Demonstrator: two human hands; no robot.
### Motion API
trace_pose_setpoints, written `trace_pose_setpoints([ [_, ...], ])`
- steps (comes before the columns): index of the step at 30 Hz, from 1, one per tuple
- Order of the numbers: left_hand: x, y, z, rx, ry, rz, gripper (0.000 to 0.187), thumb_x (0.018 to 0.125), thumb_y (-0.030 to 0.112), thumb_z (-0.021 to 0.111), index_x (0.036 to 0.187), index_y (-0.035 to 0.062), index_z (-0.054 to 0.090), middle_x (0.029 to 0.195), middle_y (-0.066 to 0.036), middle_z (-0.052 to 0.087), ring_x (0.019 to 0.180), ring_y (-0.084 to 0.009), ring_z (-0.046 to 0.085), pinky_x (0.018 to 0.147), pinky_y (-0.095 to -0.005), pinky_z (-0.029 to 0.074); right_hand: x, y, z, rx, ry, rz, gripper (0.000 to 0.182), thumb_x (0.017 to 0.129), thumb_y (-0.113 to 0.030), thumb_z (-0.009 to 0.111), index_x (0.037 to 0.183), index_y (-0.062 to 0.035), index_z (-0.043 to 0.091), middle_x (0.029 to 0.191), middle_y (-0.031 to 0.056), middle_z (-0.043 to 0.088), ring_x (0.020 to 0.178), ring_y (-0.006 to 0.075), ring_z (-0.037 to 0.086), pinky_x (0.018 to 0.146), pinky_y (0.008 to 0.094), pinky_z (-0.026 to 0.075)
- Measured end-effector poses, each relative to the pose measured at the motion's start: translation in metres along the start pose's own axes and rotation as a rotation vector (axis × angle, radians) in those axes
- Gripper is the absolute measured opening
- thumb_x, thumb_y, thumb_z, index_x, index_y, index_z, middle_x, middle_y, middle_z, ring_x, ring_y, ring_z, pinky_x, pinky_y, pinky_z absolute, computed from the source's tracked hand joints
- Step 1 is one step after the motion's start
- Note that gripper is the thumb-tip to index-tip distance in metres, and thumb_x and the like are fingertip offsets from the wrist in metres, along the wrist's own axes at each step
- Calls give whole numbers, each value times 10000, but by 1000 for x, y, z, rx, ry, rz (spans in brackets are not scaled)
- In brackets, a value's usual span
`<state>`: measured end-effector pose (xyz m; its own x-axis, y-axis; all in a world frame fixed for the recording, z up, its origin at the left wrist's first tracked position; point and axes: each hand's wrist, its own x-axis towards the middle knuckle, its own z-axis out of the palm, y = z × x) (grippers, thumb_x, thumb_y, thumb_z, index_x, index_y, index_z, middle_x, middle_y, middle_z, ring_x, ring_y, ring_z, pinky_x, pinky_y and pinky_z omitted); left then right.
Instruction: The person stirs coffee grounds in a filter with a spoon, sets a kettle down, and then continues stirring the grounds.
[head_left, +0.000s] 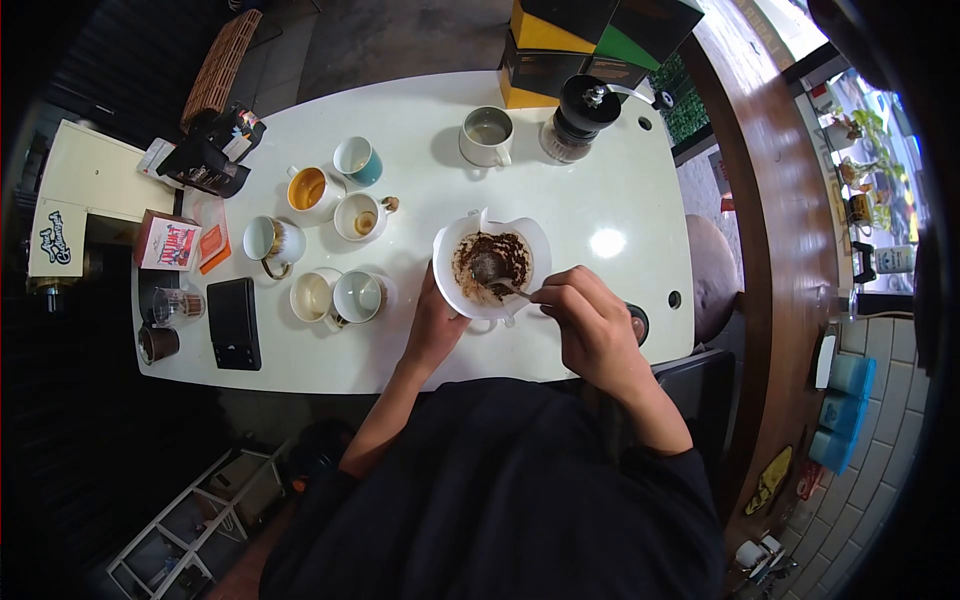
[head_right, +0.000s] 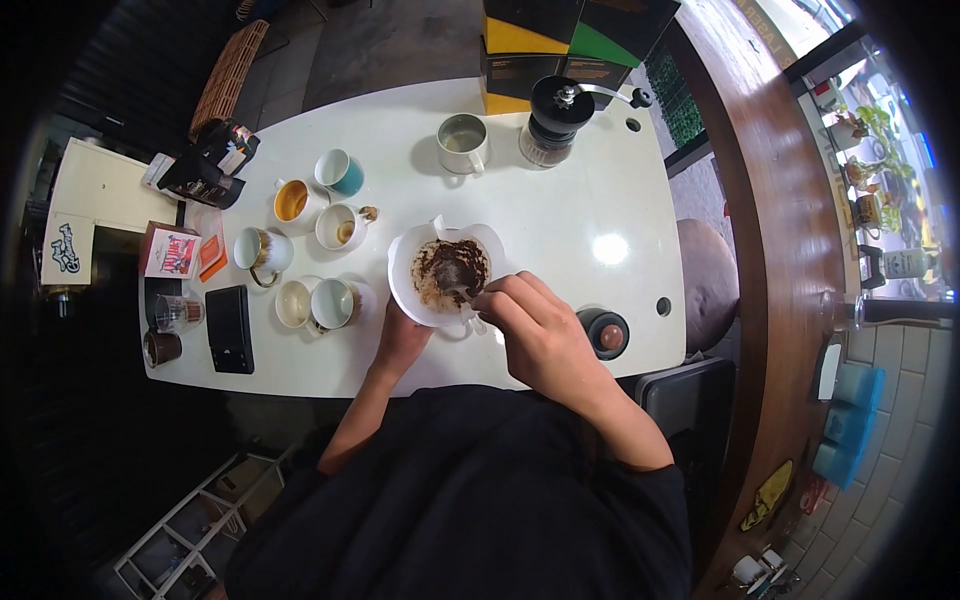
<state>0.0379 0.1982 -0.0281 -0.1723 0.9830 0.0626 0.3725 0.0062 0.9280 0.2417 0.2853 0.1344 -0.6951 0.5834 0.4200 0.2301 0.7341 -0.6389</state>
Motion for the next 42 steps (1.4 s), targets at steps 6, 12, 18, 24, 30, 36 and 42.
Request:
trace_pose_setpoints([
  [6,-3,2,1,-61,6,-24,517,811,-27,727,1301,-20,563,1381,-178,502,1294,-354,509,1073,-424,437,2,-12,-24,-23,-10,-47,283,675,150,631,920,9,610,916,106,605,821,284,604,688,384,512],
  [12,-1,4,3,25,46,-18,542,815,-8,743,1317,-25,539,1371,-174,528,1268,-334,547,1064,-413,455,-2,19,-4,73,-155,-86,359,648,154,593,962,-21,575,986,86,578,894,295,591,711,402,516],
  [18,-5,25,12,-96,149,-88,556,792,11,779,1299,-7,551,1295,-155,599,1203,-303,608,1017,-390,493,3,30,-27,158,-77,-236,387,632,153,590,975,-27,574,979,91,570,861,299,577,710,412,517],
  [24,-13,22,27,211,204,-149,508,836,73,745,1302,-4,559,1292,-168,621,1221,-305,598,1024,-405,476,4,51,-30,199,-179,-311,385,636,116,613,986,-41,579,993,94,576,887,300,587,735,415,527],
  [30,-13,19,41,192,315,-164,502,842,98,735,1303,-3,563,1296,-175,621,1213,-322,596,1023,-413,469,14,53,-24,203,-163,-308,342,648,152,579,949,-7,611,968,119,616,882,341,605,751,427,522],
  [36,-12,8,38,139,310,-57,515,814,76,739,1291,-6,564,1292,-191,610,1213,-342,588,1027,-421,463,18,49,-44,114,-153,-351,442,591,105,622,1009,-36,606,1002,103,605,893,320,585,749,419,531],
  [42,-7,1,34,209,277,64,537,796,88,745,1283,-31,549,1261,-198,600,1184,-350,591,1016,-428,474,19,43,-18,41,-151,-307,287,692,104,634,947,-25,627,946,97,620,906,310,600,755,406,530],
])
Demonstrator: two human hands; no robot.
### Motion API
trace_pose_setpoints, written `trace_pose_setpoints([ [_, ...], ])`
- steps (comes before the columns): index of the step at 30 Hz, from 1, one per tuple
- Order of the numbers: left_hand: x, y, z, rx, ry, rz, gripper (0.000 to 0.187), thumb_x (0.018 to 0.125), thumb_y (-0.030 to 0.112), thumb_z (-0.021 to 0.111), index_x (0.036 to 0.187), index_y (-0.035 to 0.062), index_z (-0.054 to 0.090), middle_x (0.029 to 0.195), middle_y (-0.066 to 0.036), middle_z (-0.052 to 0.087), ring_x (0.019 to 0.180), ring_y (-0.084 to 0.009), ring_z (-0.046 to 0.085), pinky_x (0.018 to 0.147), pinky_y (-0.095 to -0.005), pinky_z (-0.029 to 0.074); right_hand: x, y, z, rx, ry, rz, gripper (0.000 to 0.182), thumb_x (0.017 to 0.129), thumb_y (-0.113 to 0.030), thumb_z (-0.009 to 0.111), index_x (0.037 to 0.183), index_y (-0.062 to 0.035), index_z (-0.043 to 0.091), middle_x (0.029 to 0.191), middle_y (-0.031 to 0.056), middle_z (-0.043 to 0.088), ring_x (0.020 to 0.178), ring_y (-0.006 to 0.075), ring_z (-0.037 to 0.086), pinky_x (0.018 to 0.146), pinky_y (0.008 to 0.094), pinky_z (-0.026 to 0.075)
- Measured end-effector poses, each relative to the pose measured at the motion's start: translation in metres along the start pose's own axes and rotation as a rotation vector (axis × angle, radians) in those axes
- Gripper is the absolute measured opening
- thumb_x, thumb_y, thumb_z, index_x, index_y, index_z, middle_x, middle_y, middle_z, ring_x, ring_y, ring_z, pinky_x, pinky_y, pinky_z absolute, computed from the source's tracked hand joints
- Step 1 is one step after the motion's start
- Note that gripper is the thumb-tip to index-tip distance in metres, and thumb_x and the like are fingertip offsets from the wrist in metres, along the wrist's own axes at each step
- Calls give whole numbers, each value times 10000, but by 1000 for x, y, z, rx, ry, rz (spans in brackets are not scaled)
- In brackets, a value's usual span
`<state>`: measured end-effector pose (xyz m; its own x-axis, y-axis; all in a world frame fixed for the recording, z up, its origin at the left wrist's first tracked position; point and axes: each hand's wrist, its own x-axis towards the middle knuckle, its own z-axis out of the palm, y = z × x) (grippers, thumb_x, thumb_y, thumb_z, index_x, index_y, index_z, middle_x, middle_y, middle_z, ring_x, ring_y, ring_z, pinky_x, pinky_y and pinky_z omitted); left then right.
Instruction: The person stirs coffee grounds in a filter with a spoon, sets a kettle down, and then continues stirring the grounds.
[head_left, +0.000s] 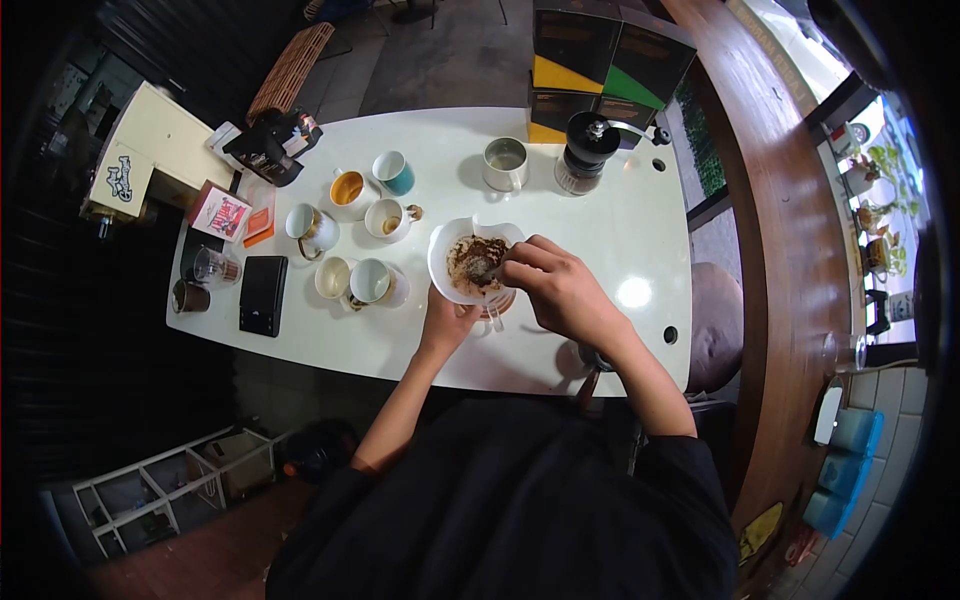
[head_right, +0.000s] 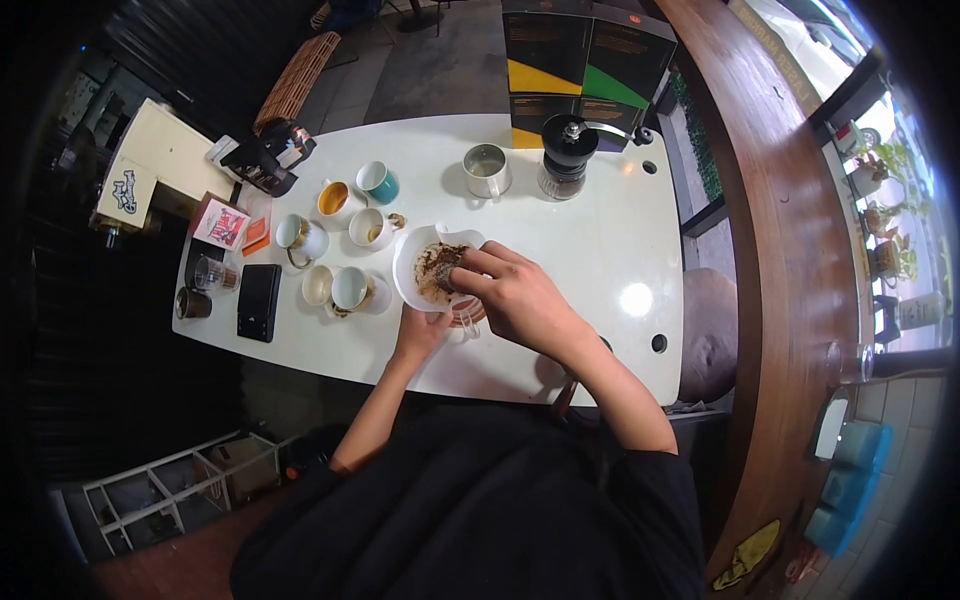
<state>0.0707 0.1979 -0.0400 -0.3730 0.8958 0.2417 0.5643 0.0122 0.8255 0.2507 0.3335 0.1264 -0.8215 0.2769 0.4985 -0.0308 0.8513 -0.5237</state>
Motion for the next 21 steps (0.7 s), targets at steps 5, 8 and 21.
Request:
trace_pose_setpoints([
  [5,-1,7,-5,-257,-31,-71,575,803,128,774,1305,-21,535,1270,-191,569,1187,-364,572,1022,-452,465,-1,-23,-6,-130,114,52,368,654,64,671,1004,-48,646,962,68,615,890,269,603,744,383,539],
  [8,0,6,-10,-219,-36,-40,596,801,135,787,1317,-8,526,1293,-182,545,1223,-360,538,1040,-464,445,-4,-32,-6,-254,254,47,357,650,71,681,989,-28,639,896,71,611,814,252,604,683,373,524],
  [21,1,-2,-13,-21,-36,65,710,716,142,844,1331,52,501,1307,-151,534,1243,-367,502,1064,-502,365,0,-29,37,-249,225,127,265,746,106,666,992,22,619,923,130,605,839,310,606,688,401,511],
])
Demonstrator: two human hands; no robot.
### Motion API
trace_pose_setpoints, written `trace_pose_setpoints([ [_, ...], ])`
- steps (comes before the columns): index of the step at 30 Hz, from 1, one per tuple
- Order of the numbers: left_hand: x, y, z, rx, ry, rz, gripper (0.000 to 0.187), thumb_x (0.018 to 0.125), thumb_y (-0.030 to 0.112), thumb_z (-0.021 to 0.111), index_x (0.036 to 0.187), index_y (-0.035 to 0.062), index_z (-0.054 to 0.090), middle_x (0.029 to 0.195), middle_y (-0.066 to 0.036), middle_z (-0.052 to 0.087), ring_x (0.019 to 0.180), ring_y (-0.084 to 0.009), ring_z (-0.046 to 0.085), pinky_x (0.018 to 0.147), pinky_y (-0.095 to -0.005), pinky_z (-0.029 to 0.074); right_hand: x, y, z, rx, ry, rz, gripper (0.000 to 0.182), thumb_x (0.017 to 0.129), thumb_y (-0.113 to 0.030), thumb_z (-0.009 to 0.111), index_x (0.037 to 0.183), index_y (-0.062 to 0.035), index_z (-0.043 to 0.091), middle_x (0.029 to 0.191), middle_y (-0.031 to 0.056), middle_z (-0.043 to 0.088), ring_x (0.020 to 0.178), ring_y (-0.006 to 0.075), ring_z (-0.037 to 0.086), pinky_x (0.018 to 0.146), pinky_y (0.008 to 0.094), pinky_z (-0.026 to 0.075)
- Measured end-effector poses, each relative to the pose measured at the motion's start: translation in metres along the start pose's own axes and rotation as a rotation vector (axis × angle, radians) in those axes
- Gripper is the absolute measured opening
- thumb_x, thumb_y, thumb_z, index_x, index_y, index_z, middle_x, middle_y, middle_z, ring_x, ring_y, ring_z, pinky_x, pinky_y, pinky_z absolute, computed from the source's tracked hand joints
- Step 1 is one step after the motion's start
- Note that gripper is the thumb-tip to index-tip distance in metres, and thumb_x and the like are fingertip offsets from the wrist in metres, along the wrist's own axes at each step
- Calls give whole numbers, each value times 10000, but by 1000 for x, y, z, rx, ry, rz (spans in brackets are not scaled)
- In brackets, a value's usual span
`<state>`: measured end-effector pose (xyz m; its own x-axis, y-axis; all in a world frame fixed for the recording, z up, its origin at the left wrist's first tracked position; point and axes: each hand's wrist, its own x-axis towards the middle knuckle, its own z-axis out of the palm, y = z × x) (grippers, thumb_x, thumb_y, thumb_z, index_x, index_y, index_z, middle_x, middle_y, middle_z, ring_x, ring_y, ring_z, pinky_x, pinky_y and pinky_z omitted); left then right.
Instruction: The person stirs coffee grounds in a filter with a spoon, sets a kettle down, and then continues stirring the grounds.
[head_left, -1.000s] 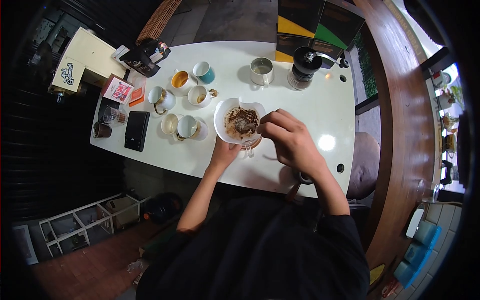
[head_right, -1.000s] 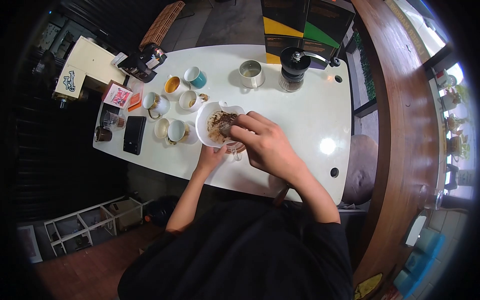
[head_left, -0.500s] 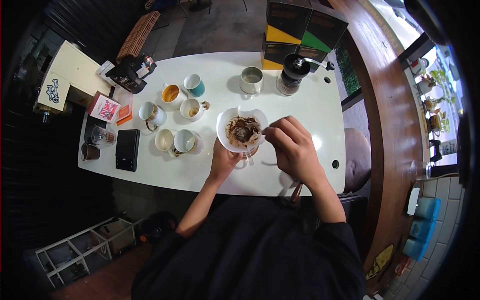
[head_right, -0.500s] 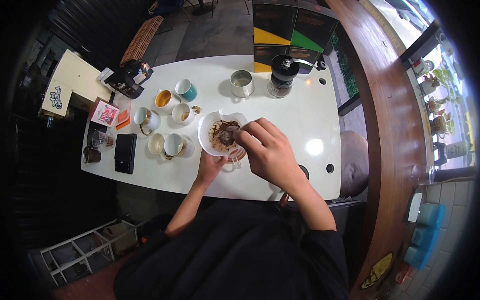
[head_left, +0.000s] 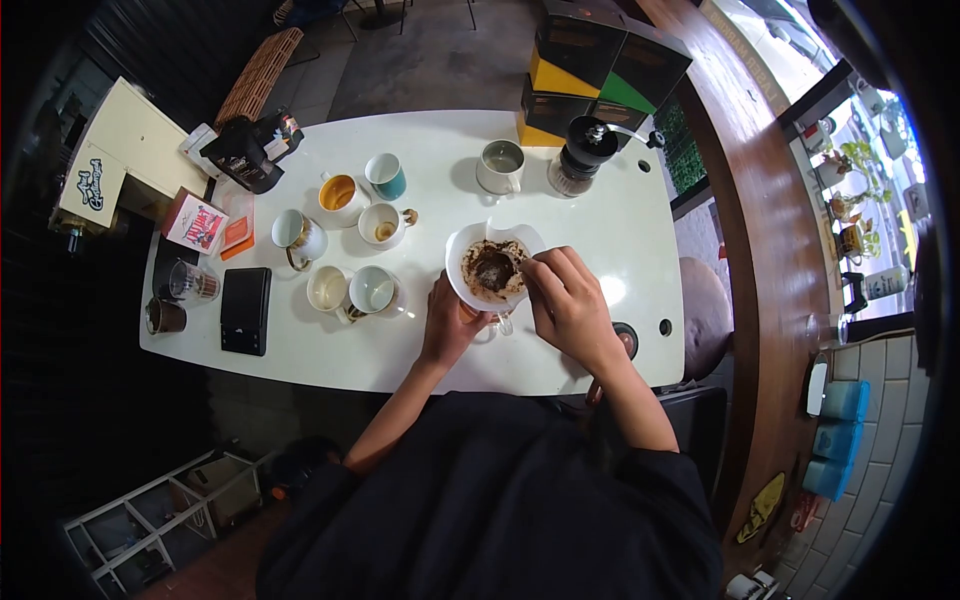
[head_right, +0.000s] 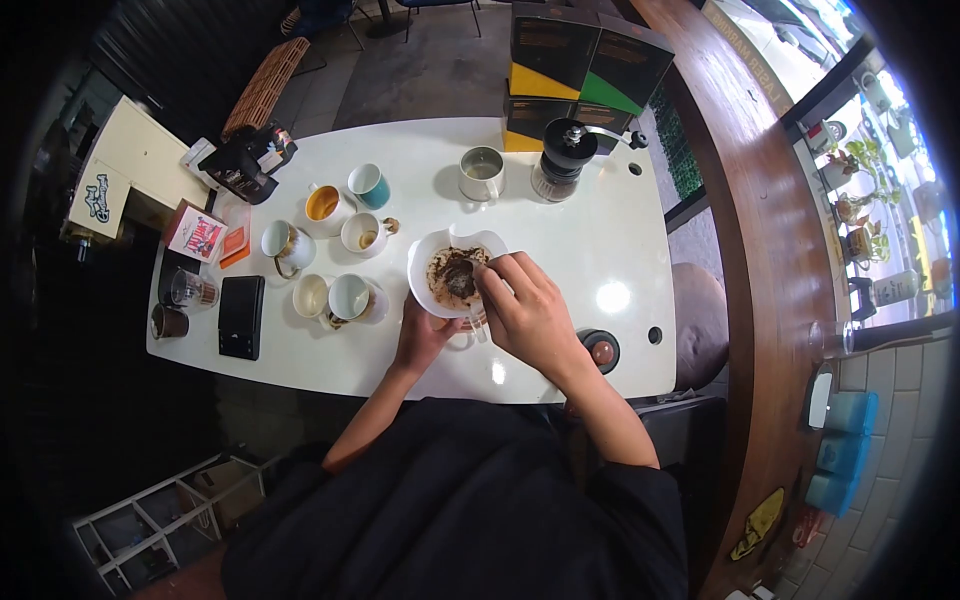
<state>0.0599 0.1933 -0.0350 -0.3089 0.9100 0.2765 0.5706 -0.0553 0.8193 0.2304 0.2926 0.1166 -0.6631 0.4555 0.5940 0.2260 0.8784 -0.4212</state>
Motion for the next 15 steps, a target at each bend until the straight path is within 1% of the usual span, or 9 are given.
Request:
trace_pose_setpoints([
  [4,3,0,-1,-45,-4,15,679,721,142,843,1305,54,509,1283,-137,543,1230,-360,509,1044,-497,374,1,-6,-1,32,-34,6,250,767,107,665,999,24,625,920,131,606,847,309,610,694,403,512],
  [6,4,2,-1,-98,-4,14,648,728,142,840,1285,57,520,1259,-123,554,1216,-349,518,1030,-490,381,6,-12,-10,6,6,19,253,770,115,663,1004,25,629,923,132,610,857,309,614,702,401,512],
  [10,5,4,-5,-95,-23,21,649,728,156,846,1283,58,523,1249,-116,559,1214,-340,522,1024,-485,383,7,-9,-12,-71,34,2,273,756,118,670,1008,17,635,932,128,616,860,307,618,708,396,512],
  [14,5,1,-4,-115,-25,0,682,721,189,861,1295,58,517,1260,-118,557,1223,-340,520,1028,-481,382,4,-3,-1,-37,0,34,290,749,125,664,1015,9,643,934,128,616,861,307,619,709,399,513],
  [15,6,1,-4,-127,-30,-17,692,720,198,865,1300,57,514,1263,-118,557,1225,-341,519,1030,-480,381,1,-2,2,-8,-14,49,330,718,110,649,1032,5,643,960,128,614,881,302,621,719,394,529],
])
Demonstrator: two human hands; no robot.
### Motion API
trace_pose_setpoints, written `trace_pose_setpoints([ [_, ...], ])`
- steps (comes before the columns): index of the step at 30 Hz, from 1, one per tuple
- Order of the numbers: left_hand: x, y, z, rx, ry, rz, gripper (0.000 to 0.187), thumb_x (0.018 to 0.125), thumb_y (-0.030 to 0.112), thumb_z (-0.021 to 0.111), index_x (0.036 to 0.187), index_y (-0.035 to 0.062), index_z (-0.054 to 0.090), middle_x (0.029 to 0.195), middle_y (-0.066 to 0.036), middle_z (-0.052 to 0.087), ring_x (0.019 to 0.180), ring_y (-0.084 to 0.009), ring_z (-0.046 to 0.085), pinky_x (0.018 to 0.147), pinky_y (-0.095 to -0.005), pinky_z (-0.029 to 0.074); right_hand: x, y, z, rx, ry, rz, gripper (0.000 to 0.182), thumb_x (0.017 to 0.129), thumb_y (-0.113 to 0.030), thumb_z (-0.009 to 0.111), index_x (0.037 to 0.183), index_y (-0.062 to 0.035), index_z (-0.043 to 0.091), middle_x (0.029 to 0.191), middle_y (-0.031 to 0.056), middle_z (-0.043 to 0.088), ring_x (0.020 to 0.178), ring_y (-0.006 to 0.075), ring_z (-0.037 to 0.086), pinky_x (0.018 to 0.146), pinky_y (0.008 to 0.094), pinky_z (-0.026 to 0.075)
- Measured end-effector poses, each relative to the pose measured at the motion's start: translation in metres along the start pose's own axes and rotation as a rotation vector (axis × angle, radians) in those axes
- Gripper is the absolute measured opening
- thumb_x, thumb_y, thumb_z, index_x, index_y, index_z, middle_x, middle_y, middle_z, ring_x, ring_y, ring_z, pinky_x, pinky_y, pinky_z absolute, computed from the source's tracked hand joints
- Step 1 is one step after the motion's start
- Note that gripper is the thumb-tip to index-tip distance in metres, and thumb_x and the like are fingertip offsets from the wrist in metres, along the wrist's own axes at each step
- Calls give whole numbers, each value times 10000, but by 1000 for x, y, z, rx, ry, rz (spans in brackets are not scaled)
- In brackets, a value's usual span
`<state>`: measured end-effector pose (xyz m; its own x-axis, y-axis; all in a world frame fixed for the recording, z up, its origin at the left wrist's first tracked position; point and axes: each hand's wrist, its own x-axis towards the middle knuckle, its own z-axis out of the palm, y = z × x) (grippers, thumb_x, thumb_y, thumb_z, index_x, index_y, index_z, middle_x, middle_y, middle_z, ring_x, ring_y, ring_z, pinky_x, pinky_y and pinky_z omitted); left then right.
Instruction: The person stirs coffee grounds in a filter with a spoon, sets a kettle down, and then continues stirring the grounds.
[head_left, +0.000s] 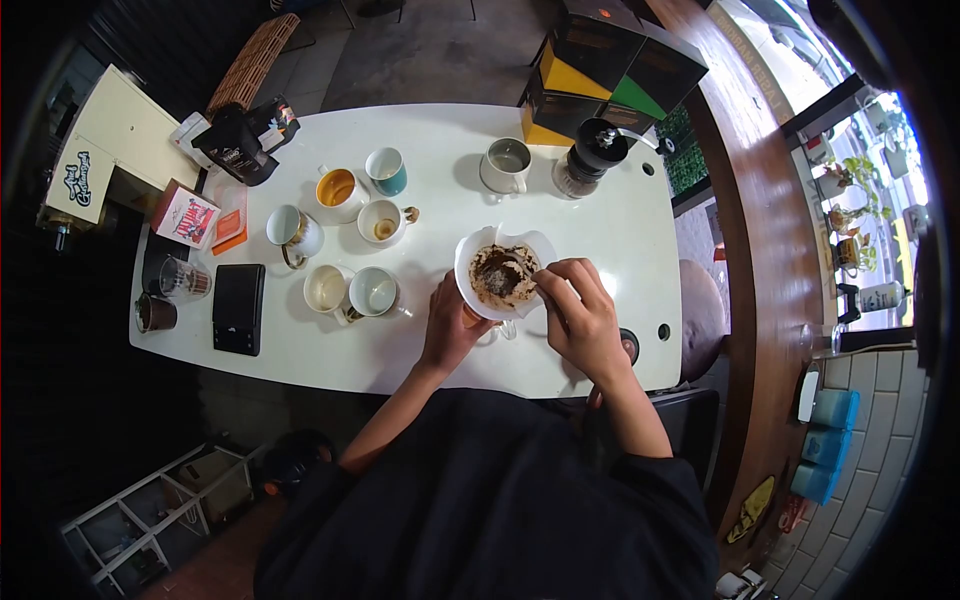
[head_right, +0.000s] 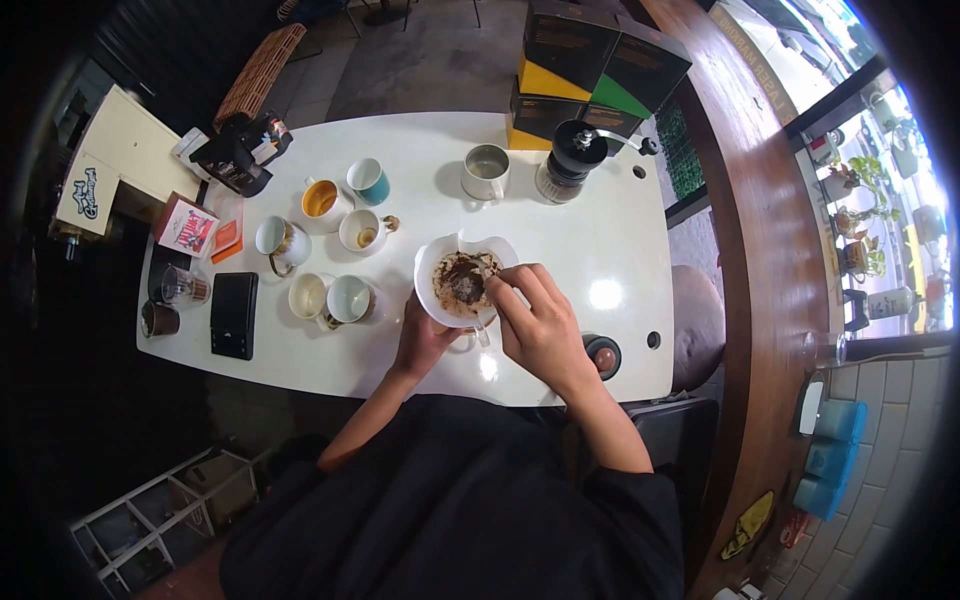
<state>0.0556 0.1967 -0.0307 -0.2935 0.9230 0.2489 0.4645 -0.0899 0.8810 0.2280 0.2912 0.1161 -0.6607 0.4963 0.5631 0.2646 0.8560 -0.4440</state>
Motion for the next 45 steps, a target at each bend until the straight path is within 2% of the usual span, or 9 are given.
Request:
trace_pose_setpoints([
  [1,-1,0,0,-2,-1,-3,692,720,198,865,1300,57,514,1263,-118,557,1225,-341,519,1030,-480,381,-3,1,3,27,-15,15,373,687,96,635,1049,1,644,986,128,613,901,297,623,729,389,545],
  [9,-2,-8,2,41,-38,-19,710,724,186,864,1322,47,509,1278,-141,553,1230,-359,519,1035,-486,380,-6,-9,-4,12,-11,-15,410,689,114,624,1077,-13,658,973,118,607,901,296,637,730,392,550],
  [14,-4,-14,4,64,-42,11,694,709,185,871,1299,46,534,1281,-150,552,1230,-368,517,1033,-498,379,1,4,1,16,57,-33,404,670,130,623,1048,-10,650,966,114,614,900,292,641,723,390,553],
  [25,-5,-15,4,56,-27,14,679,712,175,866,1296,47,544,1301,-152,548,1240,-372,509,1042,-501,374,-9,9,6,90,-12,4,418,643,155,632,1020,-24,651,983,106,614,897,283,641,714,386,551],
  [28,-5,-11,6,10,-19,-43,670,718,171,864,1296,47,548,1308,-153,549,1241,-373,510,1048,-502,374,-4,8,1,121,16,-10,414,639,155,632,1011,-25,658,982,108,614,896,280,639,713,383,552],
  [34,-4,-5,5,-38,-5,-35,643,732,163,855,1290,47,557,1307,-161,560,1243,-370,513,1044,-499,384,10,6,1,67,47,-89,443,616,115,651,1035,-29,660,987,104,607,901,275,631,717,380,556],
  [39,-2,-8,4,-15,-7,2,641,736,148,849,1294,35,555,1290,-168,567,1221,-378,528,1037,-497,391,-2,5,11,85,-101,-216,447,642,24,689,1080,-56,647,1040,105,581,944,270,609,756,377,552],
  [40,-2,-10,5,-15,-6,1,641,736,148,849,1294,35,555,1290,-168,567,1221,-378,528,1037,-497,391,-7,1,10,96,-112,-210,463,594,31,655,1048,-57,670,1046,108,603,952,297,639,767,393,578],
  [45,-5,-8,6,-54,-10,-110,647,726,133,853,1288,15,556,1289,-177,566,1208,-386,534,1036,-498,395,-18,-9,5,56,-142,-267,411,645,-13,659,1052,-67,676,1047,102,607,949,279,639,750,379,576],
])
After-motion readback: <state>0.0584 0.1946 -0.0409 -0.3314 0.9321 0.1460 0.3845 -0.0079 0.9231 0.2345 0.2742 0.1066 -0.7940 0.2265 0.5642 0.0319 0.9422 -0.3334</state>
